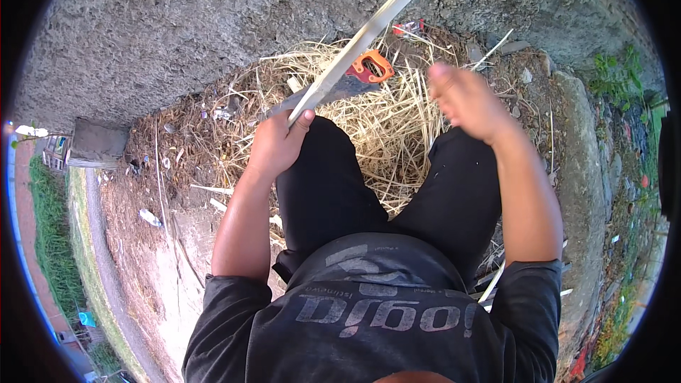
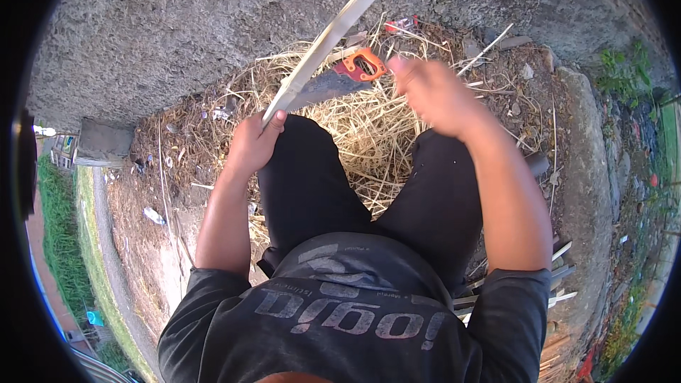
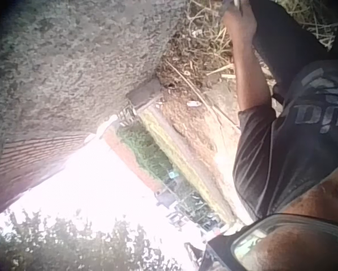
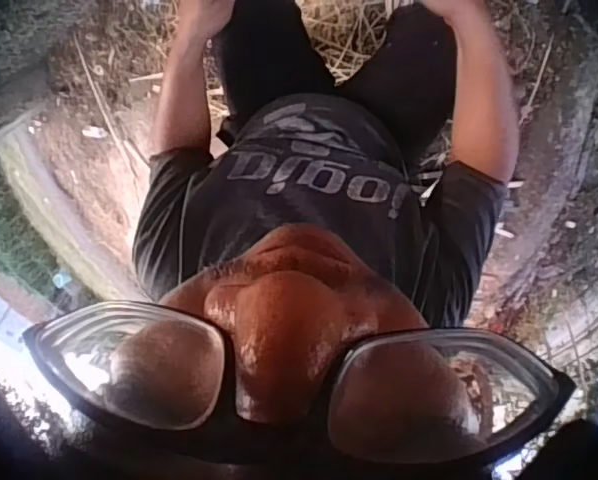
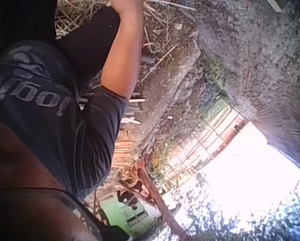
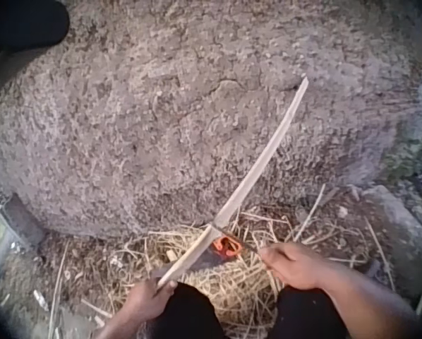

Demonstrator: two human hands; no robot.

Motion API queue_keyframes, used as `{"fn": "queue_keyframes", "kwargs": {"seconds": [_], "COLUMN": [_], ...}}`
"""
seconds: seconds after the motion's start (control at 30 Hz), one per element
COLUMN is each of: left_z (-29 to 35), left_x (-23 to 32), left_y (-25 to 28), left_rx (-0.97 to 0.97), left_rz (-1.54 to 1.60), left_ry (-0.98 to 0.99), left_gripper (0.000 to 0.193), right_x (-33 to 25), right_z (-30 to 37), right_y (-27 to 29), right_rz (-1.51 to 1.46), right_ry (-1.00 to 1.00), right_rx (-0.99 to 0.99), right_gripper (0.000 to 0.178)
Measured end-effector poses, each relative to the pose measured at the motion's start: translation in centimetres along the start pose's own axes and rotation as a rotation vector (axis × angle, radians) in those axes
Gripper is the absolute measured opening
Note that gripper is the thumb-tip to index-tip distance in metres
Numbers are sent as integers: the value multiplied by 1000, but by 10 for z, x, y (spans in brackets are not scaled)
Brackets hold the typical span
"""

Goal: Shaving or scraping a bamboo pole with a sickle.

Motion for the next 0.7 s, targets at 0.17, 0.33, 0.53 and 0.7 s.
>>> {"fn": "queue_keyframes", "kwargs": {"seconds": [0.17, 0.33, 0.53, 0.7], "left_z": [2, 8, 1, 6], "left_x": [-3, -4, -4, 1], "left_y": [-1, -2, -2, -1], "left_rx": [25, 53, 33, 80], "left_rz": [-19, -26, -60, -33], "left_ry": [-8, 15, -18, -46], "left_gripper": [49, 49, 48, 45], "right_x": [0, -14, -23, -7], "right_z": [8, -3, -14, 12], "right_y": [-52, -21, 51, -13], "right_rz": [624, 899, 856, 885], "right_ry": [584, 465, 233, 557], "right_rx": [27, 316, 572, 225], "right_gripper": [46, 44, 50, 42]}}
Point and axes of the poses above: each hand's wrist, its own z-axis away from the middle knuckle, its own y-axis out of the back of the hand, x = y × z, the point moved 1 cm from there along -z, towards the middle knuckle, and after that the axes turned 12 degrees about -z, right-handed, at the moved point
